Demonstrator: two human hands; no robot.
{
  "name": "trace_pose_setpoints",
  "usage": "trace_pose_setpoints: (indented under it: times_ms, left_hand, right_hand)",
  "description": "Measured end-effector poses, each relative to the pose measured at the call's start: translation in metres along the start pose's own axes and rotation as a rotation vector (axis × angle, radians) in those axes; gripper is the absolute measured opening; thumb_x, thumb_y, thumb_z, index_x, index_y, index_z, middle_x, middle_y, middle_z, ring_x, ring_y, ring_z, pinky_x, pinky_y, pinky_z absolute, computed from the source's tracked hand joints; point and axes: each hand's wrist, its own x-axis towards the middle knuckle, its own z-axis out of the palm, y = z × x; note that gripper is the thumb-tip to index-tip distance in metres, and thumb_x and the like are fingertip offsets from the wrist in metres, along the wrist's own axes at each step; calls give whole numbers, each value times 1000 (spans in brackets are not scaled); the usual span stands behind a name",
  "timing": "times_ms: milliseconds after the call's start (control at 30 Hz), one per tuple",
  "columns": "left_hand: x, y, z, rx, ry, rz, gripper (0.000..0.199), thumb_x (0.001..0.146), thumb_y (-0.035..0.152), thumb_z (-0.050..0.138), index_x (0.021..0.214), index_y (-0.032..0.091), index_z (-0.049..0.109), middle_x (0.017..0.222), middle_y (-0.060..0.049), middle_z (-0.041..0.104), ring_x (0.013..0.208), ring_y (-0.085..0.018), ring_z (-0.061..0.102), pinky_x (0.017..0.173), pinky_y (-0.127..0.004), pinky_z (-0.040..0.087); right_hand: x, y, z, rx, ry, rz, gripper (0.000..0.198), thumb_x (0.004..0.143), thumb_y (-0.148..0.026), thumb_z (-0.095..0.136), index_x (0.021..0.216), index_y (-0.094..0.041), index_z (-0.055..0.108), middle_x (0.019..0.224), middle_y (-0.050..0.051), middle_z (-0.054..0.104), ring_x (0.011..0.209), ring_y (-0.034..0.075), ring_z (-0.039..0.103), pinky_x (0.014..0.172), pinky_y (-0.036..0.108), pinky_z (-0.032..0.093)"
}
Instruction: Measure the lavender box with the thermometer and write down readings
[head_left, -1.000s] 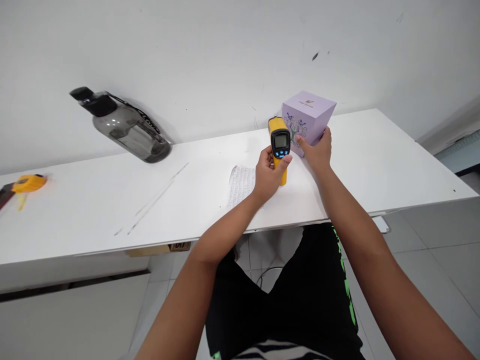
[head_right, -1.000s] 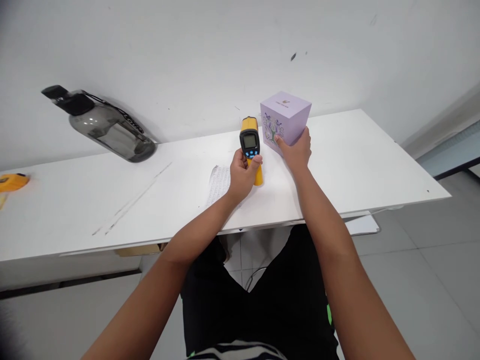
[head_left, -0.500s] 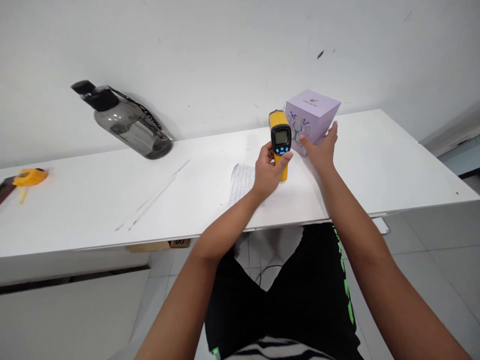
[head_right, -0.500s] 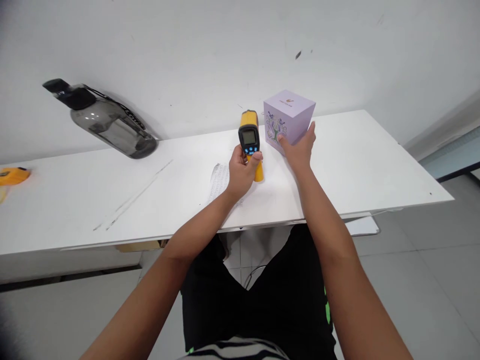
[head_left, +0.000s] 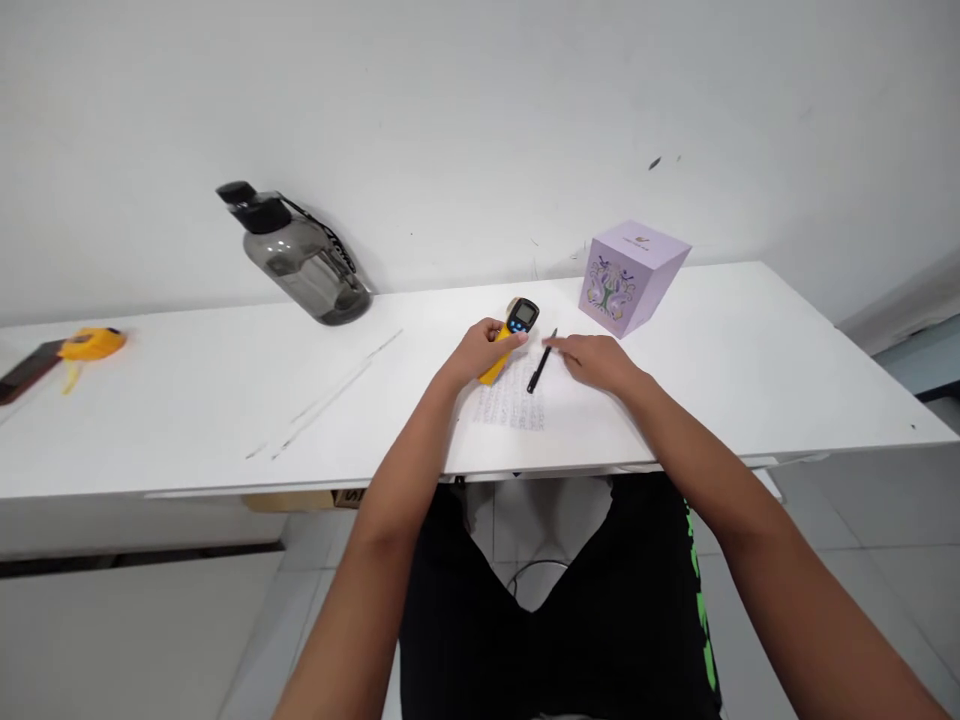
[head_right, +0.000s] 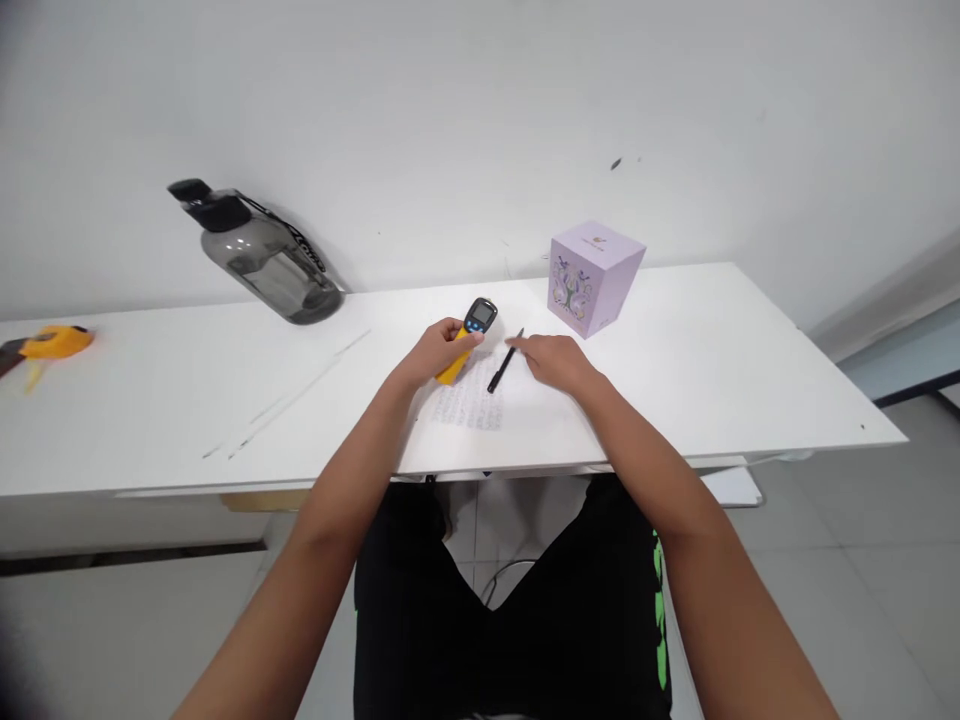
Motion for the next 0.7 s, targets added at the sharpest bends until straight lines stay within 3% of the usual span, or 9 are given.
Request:
trace_pose_setpoints:
  times_ms: [100, 233, 333, 433, 500, 600, 633, 700]
  left_hand:
    - [-2, 1, 1, -114, -148, -14, 46, 67, 50, 89, 89, 20, 63, 76, -3, 65, 63, -15, 61, 58, -30, 47]
    - [-6, -3, 2, -230, -252, 15, 51, 69, 57, 86, 94, 20, 63, 79, -2, 66, 68, -14, 62, 61, -28, 46]
    - [-9, -7, 4, -300, -267, 3, 62, 65, 65, 85, 96, 18, 60, 77, -1, 64, 69, -13, 61, 64, -27, 46]
    - [-8, -10, 6, -307, -227, -31, 68, 60, 70, 86, 94, 17, 58, 73, 0, 64, 65, -12, 57, 62, -26, 43]
    - [-7, -11, 7, -317, -172, -50, 68, 61, 73, 83, 91, 18, 56, 71, 0, 64, 63, -12, 56, 60, -26, 41]
    - [-4, -12, 9, -363, -78, -56, 68, 62, 76, 80, 88, 20, 52, 70, 0, 62, 65, -13, 59, 63, -28, 43]
    - [-5, -11, 10, -369, -56, -69, 68, 62, 76, 80, 88, 20, 51, 70, 1, 62, 66, -14, 59, 63, -28, 43]
    - [-6, -10, 12, -369, -43, -78, 67, 64, 73, 81, 91, 20, 51, 72, 1, 62, 67, -13, 60, 62, -27, 43]
  right_hand:
    - [1, -2, -1, 21, -42, -7, 41, 93, -14, 46, 116, -25, 78, 113, 5, 80, 101, 24, 74, 86, 34, 52]
    - [1, -5, -5, -35, -96, 29, 44, 93, -15, 47, 127, -26, 74, 114, 5, 81, 98, 25, 75, 81, 34, 52]
    - [0, -5, -4, -39, -146, -25, 41, 97, -19, 47, 125, -27, 75, 121, 5, 79, 104, 25, 74, 80, 33, 51]
    - [-1, 3, -5, 14, -103, -66, 35, 100, -28, 48, 121, -25, 76, 117, 6, 80, 104, 25, 74, 80, 32, 51]
    - [-3, 14, -8, 74, 55, 27, 33, 100, -31, 48, 118, -22, 74, 108, 9, 81, 95, 26, 74, 77, 33, 51]
    - [-7, 28, -16, 328, 506, 268, 34, 100, -41, 45, 117, -21, 66, 90, 8, 78, 77, 23, 71, 71, 34, 51]
    - [-8, 28, -17, 482, 605, 265, 33, 99, -46, 47, 115, -23, 63, 87, 6, 76, 74, 21, 69, 69, 33, 51]
    - [-11, 21, -18, 708, 658, 224, 32, 89, -56, 61, 94, -25, 60, 72, -1, 67, 63, 18, 61, 62, 30, 47]
